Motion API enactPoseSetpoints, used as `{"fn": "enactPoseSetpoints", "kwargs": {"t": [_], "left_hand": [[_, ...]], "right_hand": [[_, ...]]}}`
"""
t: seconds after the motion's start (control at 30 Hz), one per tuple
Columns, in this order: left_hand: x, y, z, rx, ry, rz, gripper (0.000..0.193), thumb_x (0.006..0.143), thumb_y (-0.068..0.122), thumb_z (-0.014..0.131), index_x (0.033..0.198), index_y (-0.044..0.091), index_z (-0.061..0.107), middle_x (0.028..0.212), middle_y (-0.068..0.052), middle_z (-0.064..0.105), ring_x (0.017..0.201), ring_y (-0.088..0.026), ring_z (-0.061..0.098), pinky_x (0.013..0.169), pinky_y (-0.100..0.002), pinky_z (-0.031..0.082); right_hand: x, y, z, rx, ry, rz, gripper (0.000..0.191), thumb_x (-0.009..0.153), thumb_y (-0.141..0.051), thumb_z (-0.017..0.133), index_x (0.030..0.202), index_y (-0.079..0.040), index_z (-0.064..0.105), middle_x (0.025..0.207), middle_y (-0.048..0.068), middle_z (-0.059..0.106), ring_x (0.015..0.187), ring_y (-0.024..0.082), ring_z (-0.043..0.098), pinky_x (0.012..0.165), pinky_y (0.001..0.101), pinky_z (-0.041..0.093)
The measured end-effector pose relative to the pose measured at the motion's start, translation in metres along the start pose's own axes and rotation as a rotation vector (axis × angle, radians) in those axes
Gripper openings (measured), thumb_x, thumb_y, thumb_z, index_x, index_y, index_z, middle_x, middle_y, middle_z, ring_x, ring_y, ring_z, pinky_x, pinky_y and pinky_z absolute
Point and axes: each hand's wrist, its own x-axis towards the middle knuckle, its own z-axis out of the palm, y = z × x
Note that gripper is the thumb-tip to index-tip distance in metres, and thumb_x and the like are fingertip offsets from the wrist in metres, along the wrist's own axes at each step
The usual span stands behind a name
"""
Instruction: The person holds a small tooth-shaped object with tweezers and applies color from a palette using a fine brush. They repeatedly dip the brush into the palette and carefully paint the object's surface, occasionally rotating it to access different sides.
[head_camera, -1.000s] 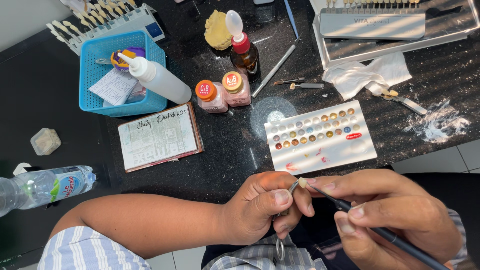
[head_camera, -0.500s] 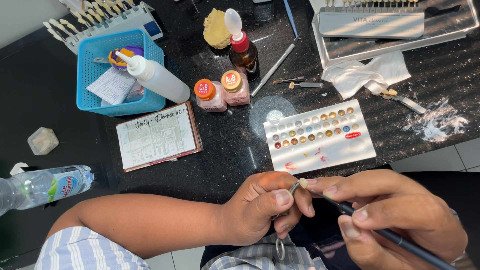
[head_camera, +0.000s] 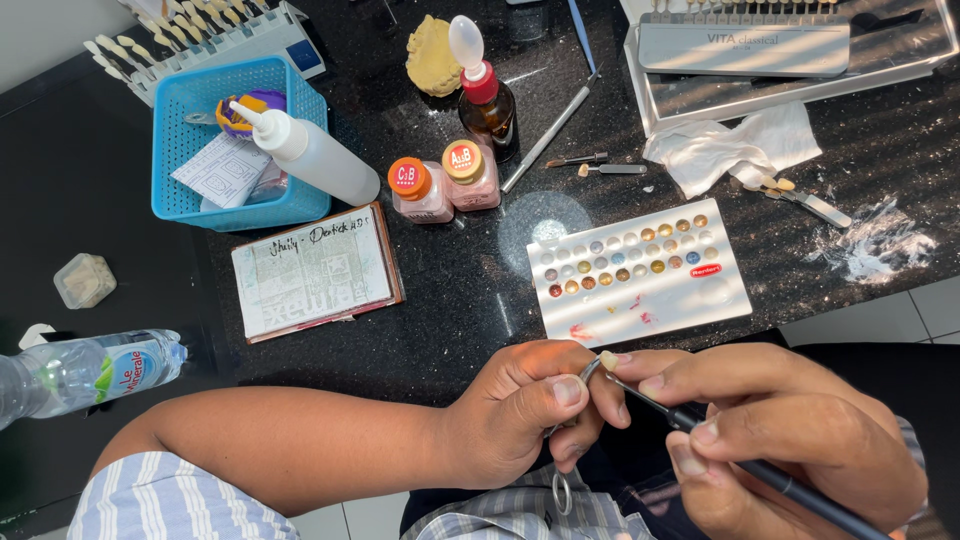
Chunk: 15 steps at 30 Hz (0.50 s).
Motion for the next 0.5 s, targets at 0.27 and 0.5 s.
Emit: {"fn": "enactPoseSetpoints", "kwargs": {"t": [0.27,0.5], "left_hand": [[-0.0013,0.0004,0.0012,0.012,0.000,-0.006,0.040,0.115,0.037,0.052,0.114,-0.001,0.063,0.072,-0.004,0.053,0.062,-0.008,0.051,0.060,-0.023,0.045],[-0.0011,0.0006,0.0020,-0.004,-0.014,0.006,0.041,0.116,0.036,0.051,0.110,-0.003,0.064,0.074,-0.004,0.054,0.064,-0.008,0.051,0.060,-0.022,0.045]], "right_hand": [[-0.0018,0.0013,-0.0023,0.001,0.004,0.025,0.019,0.089,-0.003,0.068,0.102,-0.011,0.058,0.114,0.020,0.070,0.110,0.033,0.077,0.086,0.0363,0.072],[0.0001,-0.0004,-0.0019,0.056,0.007,0.026,0.017,0.094,-0.006,0.067,0.106,-0.009,0.055,0.114,0.020,0.069,0.111,0.033,0.078,0.087,0.0361,0.072]]}}
